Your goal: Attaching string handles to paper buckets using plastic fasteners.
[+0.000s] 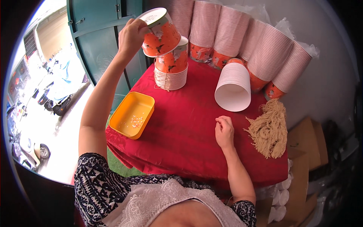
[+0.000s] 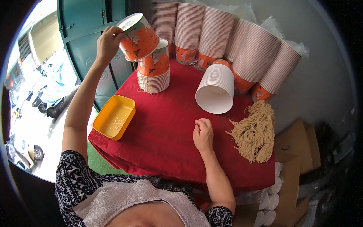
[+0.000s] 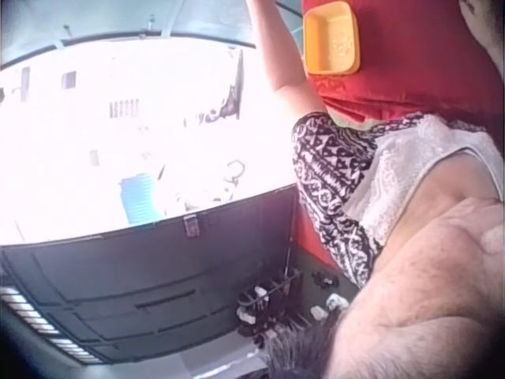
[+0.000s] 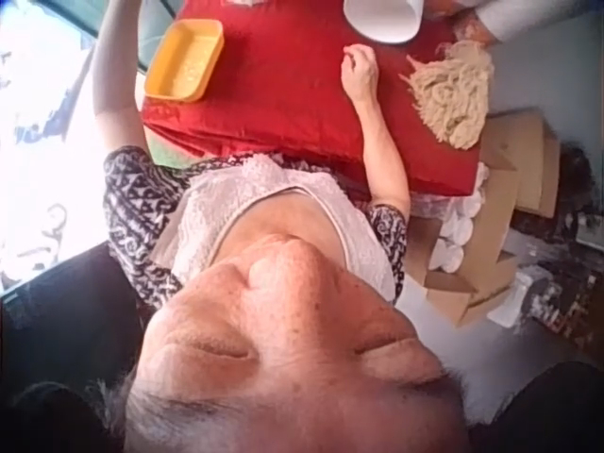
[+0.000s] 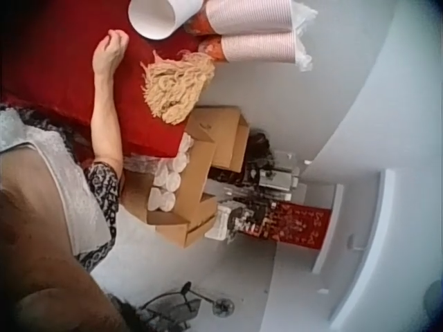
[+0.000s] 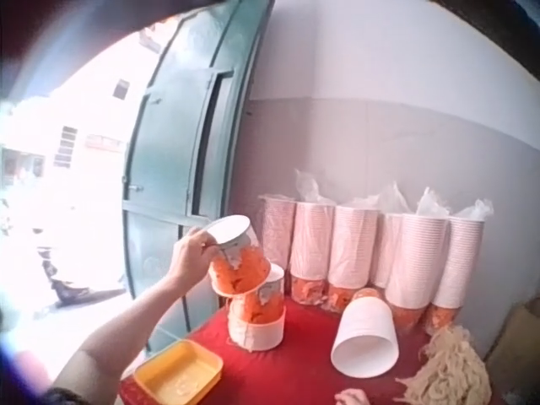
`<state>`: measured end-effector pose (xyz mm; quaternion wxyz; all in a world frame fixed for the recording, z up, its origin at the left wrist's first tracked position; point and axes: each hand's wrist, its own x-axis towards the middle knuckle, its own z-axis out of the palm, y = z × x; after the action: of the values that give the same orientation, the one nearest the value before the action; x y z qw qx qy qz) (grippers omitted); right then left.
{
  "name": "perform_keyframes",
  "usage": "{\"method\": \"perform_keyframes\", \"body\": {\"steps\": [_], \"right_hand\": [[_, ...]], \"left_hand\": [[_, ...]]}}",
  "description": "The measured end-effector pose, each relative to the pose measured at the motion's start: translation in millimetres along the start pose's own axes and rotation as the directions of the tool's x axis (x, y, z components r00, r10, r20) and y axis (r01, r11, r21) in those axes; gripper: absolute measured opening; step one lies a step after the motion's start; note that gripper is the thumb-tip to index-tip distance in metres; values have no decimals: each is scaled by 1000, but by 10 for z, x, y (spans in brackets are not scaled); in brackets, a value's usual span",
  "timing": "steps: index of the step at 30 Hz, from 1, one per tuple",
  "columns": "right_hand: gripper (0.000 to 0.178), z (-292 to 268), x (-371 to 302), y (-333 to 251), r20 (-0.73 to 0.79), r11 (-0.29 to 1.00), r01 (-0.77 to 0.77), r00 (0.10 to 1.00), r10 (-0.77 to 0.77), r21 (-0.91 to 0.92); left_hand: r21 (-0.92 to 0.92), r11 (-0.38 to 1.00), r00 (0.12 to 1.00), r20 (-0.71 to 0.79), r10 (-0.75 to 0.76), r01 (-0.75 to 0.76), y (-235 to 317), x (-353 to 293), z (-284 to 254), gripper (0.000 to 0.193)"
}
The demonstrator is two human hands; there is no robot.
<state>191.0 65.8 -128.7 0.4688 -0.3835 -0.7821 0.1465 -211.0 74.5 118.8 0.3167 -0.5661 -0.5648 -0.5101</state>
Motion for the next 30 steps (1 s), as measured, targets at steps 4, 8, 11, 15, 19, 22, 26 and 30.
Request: {"method": "perform_keyframes", "body": {"steps": [4, 8, 11, 15, 19, 22, 26, 30], "right_hand": [[12, -8, -12, -22, 13, 1000, 4, 1000, -4, -5], [11, -13, -5, -34, 36, 1000, 21, 999, -20, -23], [12, -16, -13, -8, 56, 999, 28, 998, -26, -31], [11, -3, -15, -10, 80, 999, 31, 996, -29, -32], [11, -25, -11, -39, 98, 999, 28, 995, -25, -31], [11, -24, -7, -35, 104, 999, 28, 994, -25, -24], [11, -31, -3, -31, 102, 999, 34, 994, -32, -20], [11, -34, -1, -49, 104, 999, 33, 994, -30, -21]], "left_hand": [[-38, 997, 994, 83, 66, -63, -13, 93, 245, 15], [-96, 994, 987, 142, 72, -59, -89, 153, 442, 14], [-119, 989, 967, 227, 112, -87, -102, 162, 520, 13], [-131, 987, 947, 293, 128, -93, -152, 156, 605, 13], [-97, 990, 922, 365, 131, -103, -148, 121, 701, 13], [-106, 990, 909, 398, 126, -91, -96, 90, 748, 13], [-59, 990, 896, 423, 138, -124, -79, 40, 821, 11], [-63, 990, 891, 432, 141, -126, -75, -13, 855, 11]]}}
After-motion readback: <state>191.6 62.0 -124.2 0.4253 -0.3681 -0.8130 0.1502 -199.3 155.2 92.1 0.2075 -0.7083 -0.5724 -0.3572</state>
